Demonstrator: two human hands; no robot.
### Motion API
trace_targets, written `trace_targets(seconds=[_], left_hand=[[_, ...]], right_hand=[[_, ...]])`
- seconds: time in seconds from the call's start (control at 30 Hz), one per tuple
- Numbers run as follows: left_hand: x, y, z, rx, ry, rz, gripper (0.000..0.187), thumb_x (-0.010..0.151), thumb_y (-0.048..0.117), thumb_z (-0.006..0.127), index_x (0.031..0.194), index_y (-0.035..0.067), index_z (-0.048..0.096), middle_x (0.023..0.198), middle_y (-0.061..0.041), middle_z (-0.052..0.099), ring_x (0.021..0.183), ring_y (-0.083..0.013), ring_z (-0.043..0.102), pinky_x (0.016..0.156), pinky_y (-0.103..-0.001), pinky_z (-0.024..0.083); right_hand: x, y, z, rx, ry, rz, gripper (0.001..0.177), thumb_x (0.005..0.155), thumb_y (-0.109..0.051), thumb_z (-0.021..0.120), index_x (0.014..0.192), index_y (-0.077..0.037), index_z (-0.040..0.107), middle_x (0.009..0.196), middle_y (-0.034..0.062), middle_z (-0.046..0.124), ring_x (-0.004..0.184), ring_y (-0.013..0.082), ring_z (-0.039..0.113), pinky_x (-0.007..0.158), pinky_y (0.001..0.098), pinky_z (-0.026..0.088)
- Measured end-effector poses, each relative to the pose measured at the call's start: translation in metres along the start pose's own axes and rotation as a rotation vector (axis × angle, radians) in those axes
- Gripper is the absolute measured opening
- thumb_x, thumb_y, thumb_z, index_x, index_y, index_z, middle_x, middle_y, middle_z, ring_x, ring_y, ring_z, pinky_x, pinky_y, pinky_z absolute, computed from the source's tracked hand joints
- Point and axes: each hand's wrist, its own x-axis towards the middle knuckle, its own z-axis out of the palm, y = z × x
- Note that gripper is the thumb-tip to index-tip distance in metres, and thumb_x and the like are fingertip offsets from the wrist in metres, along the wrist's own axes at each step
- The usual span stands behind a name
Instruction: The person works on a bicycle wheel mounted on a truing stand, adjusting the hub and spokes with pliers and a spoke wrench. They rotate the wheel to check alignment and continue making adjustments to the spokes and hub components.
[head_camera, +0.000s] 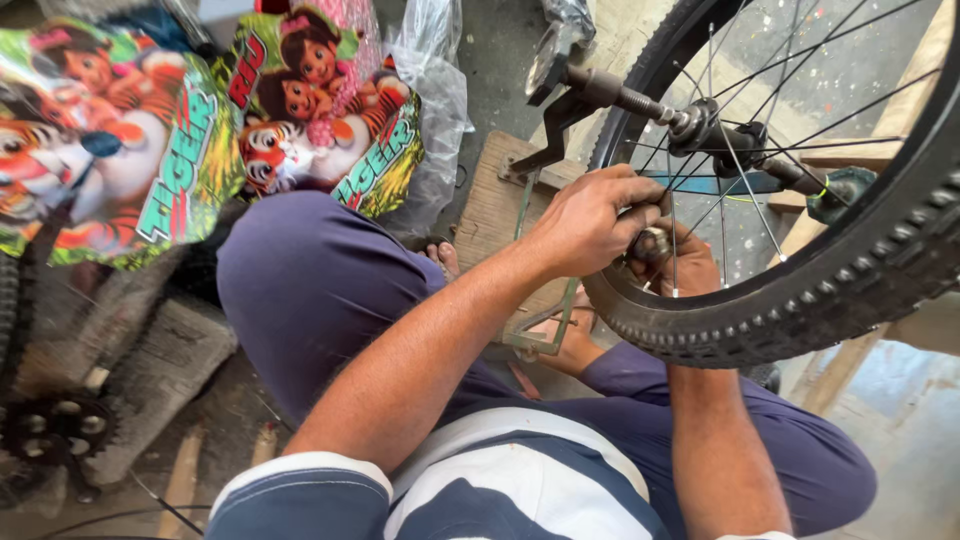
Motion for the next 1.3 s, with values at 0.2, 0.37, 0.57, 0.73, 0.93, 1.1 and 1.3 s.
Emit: trace_targets(seconds=[0.2, 0.37, 0.57, 0.73, 0.93, 1.1, 1.3], left_hand=[[-0.001, 0.001, 0.0, 0.003, 0.034, 0.008, 0.025, 0.092, 0.024, 0.068, 0.113, 0.011, 0.075, 0.103, -0.008, 0.069, 0.099, -0.0293, 0.068, 0.087, -0.041, 0.053], [0.0, 0.002, -0.002, 0.008, 0.019, 0.004, 0.025, 0.093, 0.023, 0.068, 0.114, 0.01, 0.074, 0.103, -0.008, 0.069, 0.098, -0.0301, 0.068, 0.086, -0.042, 0.053], [0.001, 0.002, -0.002, 0.01, 0.019, 0.018, 0.026, 0.092, 0.022, 0.068, 0.114, 0.01, 0.074, 0.104, -0.009, 0.069, 0.099, -0.0312, 0.068, 0.086, -0.042, 0.052], [0.001, 0.003, -0.001, 0.03, 0.028, 0.022, 0.024, 0.092, 0.022, 0.068, 0.112, 0.01, 0.074, 0.104, -0.009, 0.069, 0.099, -0.0318, 0.068, 0.086, -0.043, 0.052], [-0.001, 0.004, 0.0, 0.017, 0.005, -0.014, 0.024, 0.093, 0.022, 0.068, 0.111, 0.009, 0.074, 0.103, -0.009, 0.069, 0.099, -0.0318, 0.068, 0.086, -0.043, 0.053], [0.0, 0.008, -0.004, 0.027, 0.003, -0.02, 0.024, 0.093, 0.023, 0.068, 0.112, 0.009, 0.074, 0.103, -0.009, 0.069, 0.099, -0.0303, 0.068, 0.086, -0.042, 0.053], [-0.001, 0.011, -0.005, 0.025, -0.001, -0.03, 0.026, 0.095, 0.024, 0.067, 0.115, 0.008, 0.073, 0.101, -0.01, 0.068, 0.099, -0.0306, 0.068, 0.084, -0.042, 0.053]], right_hand=[[-0.003, -0.007, 0.008, 0.13, -0.134, -0.001, 0.014, 0.098, -0.014, 0.074, 0.106, -0.003, 0.071, 0.079, 0.0049, 0.067, 0.062, 0.0129, 0.057, 0.054, 0.0253, 0.045], [0.003, -0.007, 0.004, 0.122, -0.169, 0.016, 0.01, 0.097, -0.011, 0.076, 0.101, -0.004, 0.07, 0.076, 0.0043, 0.066, 0.059, 0.0127, 0.056, 0.052, 0.0262, 0.043], [0.0, -0.013, 0.01, 0.092, -0.14, 0.034, 0.017, 0.095, -0.009, 0.075, 0.11, -0.002, 0.072, 0.078, 0.0044, 0.066, 0.059, 0.0122, 0.056, 0.052, 0.0262, 0.042], [0.004, -0.009, 0.004, 0.127, -0.125, 0.042, 0.024, 0.09, -0.004, 0.075, 0.114, -0.005, 0.072, 0.081, 0.0049, 0.069, 0.064, 0.0129, 0.064, 0.055, 0.0256, 0.05], [0.002, -0.009, -0.004, 0.038, -0.046, 0.074, 0.018, 0.094, -0.001, 0.074, 0.112, -0.004, 0.07, 0.087, 0.007, 0.071, 0.071, 0.0132, 0.07, 0.061, 0.0251, 0.057], [0.006, -0.007, -0.009, -0.017, -0.111, 0.009, 0.025, 0.091, -0.005, 0.073, 0.115, -0.012, 0.067, 0.084, 0.0016, 0.07, 0.067, 0.012, 0.068, 0.054, 0.0242, 0.053], [0.009, -0.008, -0.021, -0.438, -0.139, 0.073, 0.026, 0.102, -0.015, 0.071, 0.122, 0.001, 0.07, 0.091, 0.0057, 0.071, 0.075, 0.0107, 0.063, 0.064, 0.0265, 0.049]])
